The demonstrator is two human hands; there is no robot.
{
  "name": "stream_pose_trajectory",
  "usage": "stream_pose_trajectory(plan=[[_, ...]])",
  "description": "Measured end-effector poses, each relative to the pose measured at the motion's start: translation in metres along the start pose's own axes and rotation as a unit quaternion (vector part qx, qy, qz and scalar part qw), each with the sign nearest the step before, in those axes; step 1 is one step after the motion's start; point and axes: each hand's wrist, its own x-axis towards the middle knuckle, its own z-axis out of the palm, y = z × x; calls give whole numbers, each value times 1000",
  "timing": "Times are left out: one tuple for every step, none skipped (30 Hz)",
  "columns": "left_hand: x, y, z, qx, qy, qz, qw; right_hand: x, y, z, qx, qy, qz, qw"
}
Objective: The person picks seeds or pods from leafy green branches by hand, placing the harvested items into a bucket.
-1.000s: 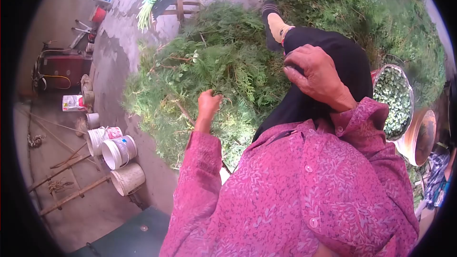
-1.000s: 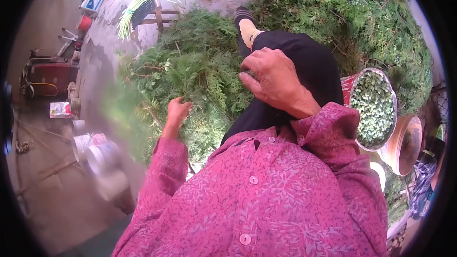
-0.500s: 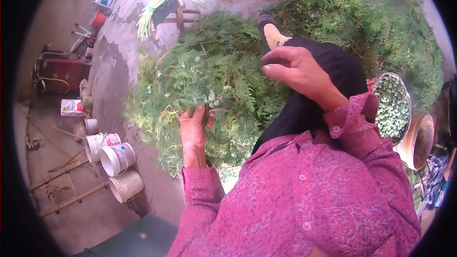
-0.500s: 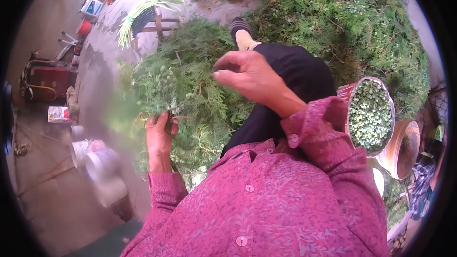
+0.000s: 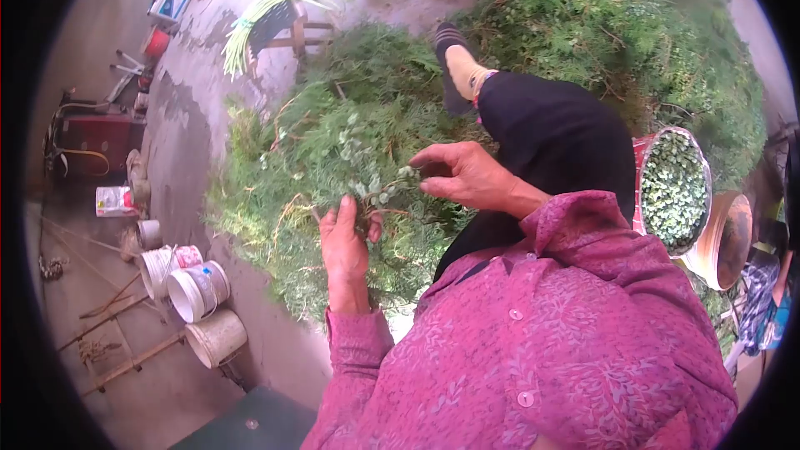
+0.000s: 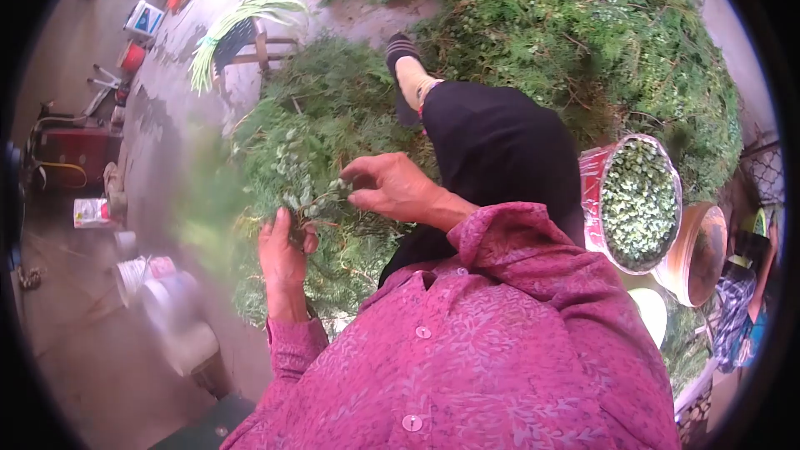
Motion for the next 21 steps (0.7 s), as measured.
stream_pose_trajectory(plan=[[0, 0, 0, -5, -5, -1, 1000, 0, 0, -1, 5, 0, 27, 1000], [-1, 1, -2, -10, -13, -2, 1000, 0, 1, -2, 9, 1, 55, 998], [-2, 1, -4, -9, -9, -2, 1000, 1, 0, -2, -4, 22, 5, 1000], [-4, 1, -5, -8, -15, 0, 1000, 0, -2, -3, -3, 22, 6, 1000], [-4, 1, -4, -8, -23, 2, 1000, 0, -11, -7, -28, 20, 26, 999], [-4, 1, -3, -8, -31, 5, 999, -2, -16, -10, -54, 19, 46, 997], [-4, 1, -1, -8, -33, 4, 999, -1, -15, -10, -57, 19, 31, 998], [-5, 1, 1, -8, -31, 8, 999, -1, -13, -9, -57, 21, 31, 998], [-6, 1, 2, -8, -27, 11, 1000, -1, -11, -6, -63, 23, -7, 998], [-6, 1, 2, -7, -29, 11, 1000, 0, -9, -4, -70, 26, -45, 996], [-7, 1, 3, 1, -27, 12, 1000, 0, -8, -3, -69, 28, -45, 996], [-7, 2, 3, 9, -25, 13, 1000, 0, -7, -2, -90, 24, -77, 993], [-7, 1, 3, 10, -25, 12, 1000, 0, -6, -1, -111, 19, -108, 988], [-8, 0, 3, 8, -28, 14, 999, 0, -6, -1, -111, 20, -107, 988], [-8, 0, 3, 6, -30, 15, 999, 0, -5, 0, -115, 7, -129, 985], [-7, 0, 3, 6, -29, 15, 999, 0, -5, 0, -118, -5, -150, 982], [-7, 0, 1, 11, -40, 15, 999, -1, -5, 1, -117, -5, -149, 982], [-7, 0, 0, 17, -51, 15, 998, -2, -7, 1, -111, -15, -146, 983], [-7, 0, 0, 18, -50, 14, 998, -2, -7, 1, -106, -26, -143, 984], [-7, 0, 1, 18, -46, 13, 999, -2, -6, 1, -105, -25, -142, 984], [-6, 0, 1, 19, -41, 12, 999, -2, -4, 1, -114, -28, -135, 984]])
